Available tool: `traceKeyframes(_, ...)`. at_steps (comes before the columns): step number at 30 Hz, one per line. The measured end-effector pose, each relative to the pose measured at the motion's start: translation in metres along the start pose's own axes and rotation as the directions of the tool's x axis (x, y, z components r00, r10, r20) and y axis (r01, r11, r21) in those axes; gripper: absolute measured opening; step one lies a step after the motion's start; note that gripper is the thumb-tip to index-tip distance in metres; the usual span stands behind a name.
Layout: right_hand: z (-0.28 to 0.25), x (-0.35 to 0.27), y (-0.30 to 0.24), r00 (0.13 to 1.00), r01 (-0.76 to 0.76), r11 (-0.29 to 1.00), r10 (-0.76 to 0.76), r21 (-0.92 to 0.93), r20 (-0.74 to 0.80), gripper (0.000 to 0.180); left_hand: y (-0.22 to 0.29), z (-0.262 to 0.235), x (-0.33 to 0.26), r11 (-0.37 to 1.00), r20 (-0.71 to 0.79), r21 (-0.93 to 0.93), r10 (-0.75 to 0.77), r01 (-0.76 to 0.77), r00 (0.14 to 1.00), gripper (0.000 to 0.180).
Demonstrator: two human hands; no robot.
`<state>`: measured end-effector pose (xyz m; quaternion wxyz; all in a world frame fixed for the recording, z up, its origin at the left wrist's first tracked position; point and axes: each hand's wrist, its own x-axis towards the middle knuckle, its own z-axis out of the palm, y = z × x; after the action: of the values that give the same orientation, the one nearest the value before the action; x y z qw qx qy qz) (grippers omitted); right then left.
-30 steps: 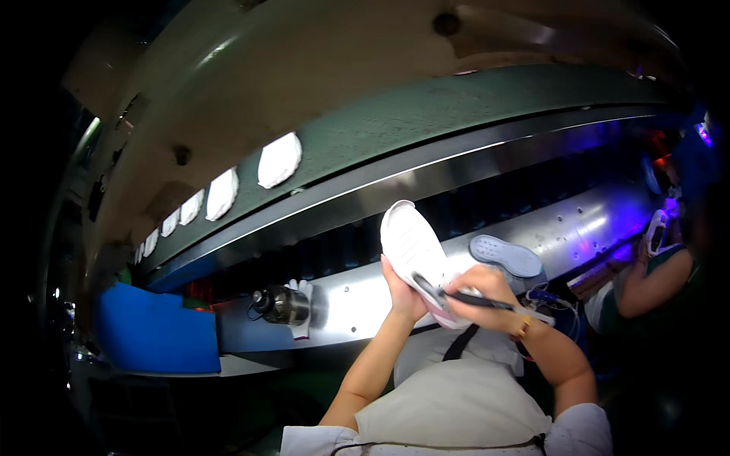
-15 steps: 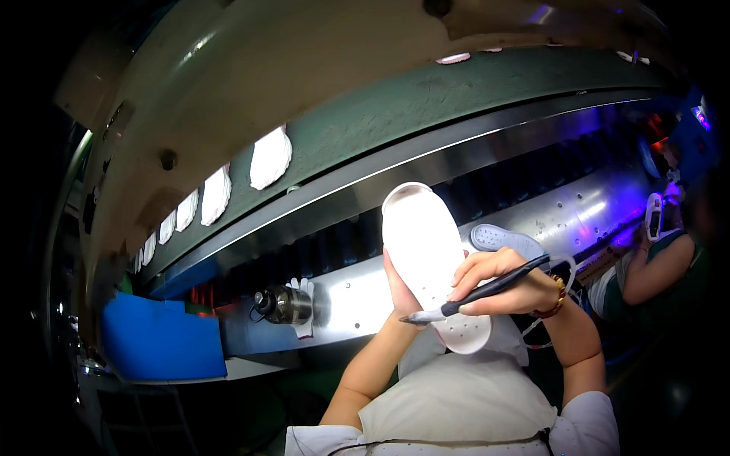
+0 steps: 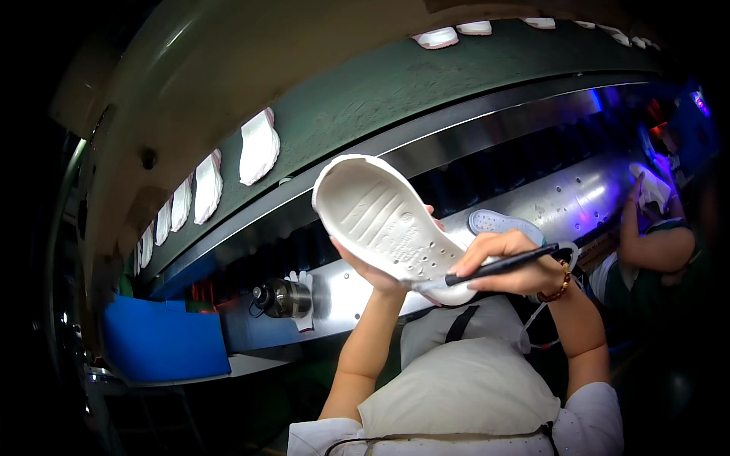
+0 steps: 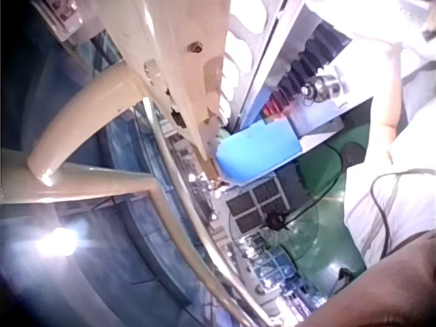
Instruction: The person repeatedly scrubs the sole of a white slipper with a brush, then places it on a conveyor belt. This cycle is repeated for multiple slippers in a factory setting.
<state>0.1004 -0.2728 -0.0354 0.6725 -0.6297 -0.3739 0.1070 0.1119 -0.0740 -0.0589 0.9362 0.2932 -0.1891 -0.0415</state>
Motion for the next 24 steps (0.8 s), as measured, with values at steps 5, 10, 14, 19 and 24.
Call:
traceKeyframes(5,-0.009,-0.008,0.004,0.985,-0.082,0.995,0.089,0.055,-0.147,0.021,0.008,0.013,0.005,1.000,-0.049,-0.013,0.004,-0.005,0.999,0.088)
traceKeyframes(10,-0.008,-0.017,0.009,0.998,0.055,0.960,-0.040,0.273,-0.057,0.021,0.016,0.014,0.017,0.996,0.227,-0.086,0.017,0.002,0.974,0.085)
traceKeyframes(14,-0.003,-0.018,0.004,0.980,0.026,0.911,0.058,0.411,-0.191,0.020,0.015,0.034,0.016,0.988,-0.060,-0.121,-0.105,0.098,0.993,0.078)
traceKeyframes(19,0.025,-0.015,-0.004,0.957,-0.067,0.967,0.132,0.244,-0.260,0.021,-0.016,0.027,-0.011,0.958,0.081,-0.271,-0.078,0.097,0.994,0.083)
traceKeyframes(24,0.013,-0.015,0.006,0.999,0.040,0.930,-0.037,0.366,-0.016,0.020,-0.019,0.003,-0.010,0.919,0.084,-0.330,-0.198,0.214,0.977,0.081)
